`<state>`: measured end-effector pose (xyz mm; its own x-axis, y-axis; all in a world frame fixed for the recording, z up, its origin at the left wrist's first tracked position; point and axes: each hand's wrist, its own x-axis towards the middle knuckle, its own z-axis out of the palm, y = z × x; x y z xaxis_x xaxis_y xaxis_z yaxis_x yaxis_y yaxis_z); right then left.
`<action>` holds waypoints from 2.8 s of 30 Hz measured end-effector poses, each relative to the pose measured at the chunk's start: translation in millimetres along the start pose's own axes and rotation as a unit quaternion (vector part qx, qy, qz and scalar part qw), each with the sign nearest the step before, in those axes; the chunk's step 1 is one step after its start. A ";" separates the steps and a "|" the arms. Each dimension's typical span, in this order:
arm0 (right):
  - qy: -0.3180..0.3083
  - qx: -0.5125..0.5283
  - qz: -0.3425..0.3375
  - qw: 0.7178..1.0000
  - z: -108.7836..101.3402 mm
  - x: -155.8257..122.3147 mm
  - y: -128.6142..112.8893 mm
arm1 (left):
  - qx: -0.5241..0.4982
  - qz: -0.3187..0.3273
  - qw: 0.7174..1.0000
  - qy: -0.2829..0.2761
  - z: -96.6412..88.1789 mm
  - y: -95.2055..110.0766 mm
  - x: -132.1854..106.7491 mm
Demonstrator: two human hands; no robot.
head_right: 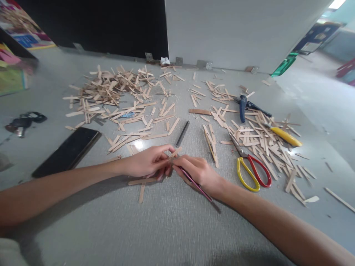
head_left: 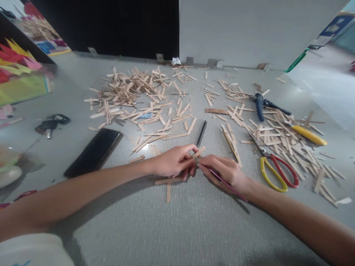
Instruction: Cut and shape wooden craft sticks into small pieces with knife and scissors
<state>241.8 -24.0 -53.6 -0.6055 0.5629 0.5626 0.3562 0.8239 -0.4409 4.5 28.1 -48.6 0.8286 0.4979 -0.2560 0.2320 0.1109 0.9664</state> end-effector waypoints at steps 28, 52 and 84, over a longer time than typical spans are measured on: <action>0.010 -0.015 -0.010 1.000 2.8 -2.6 2.5 | 0.001 0.005 1.000 -0.001 -1.0 -0.7 -0.9; 0.002 0.022 0.007 1.000 2.8 -1.2 0.7 | 0.002 0.004 1.000 0.006 0.0 -0.3 -0.3; 0.000 0.028 0.019 0.999 3.2 0.0 1.2 | 0.002 -0.008 1.000 0.020 1.7 1.5 -2.0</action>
<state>239.9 -23.2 -56.3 -0.5918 0.5937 0.5452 0.3378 0.7968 -0.5010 4.0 25.8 -46.6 0.8041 0.5300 -0.2695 0.2463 0.1156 0.9623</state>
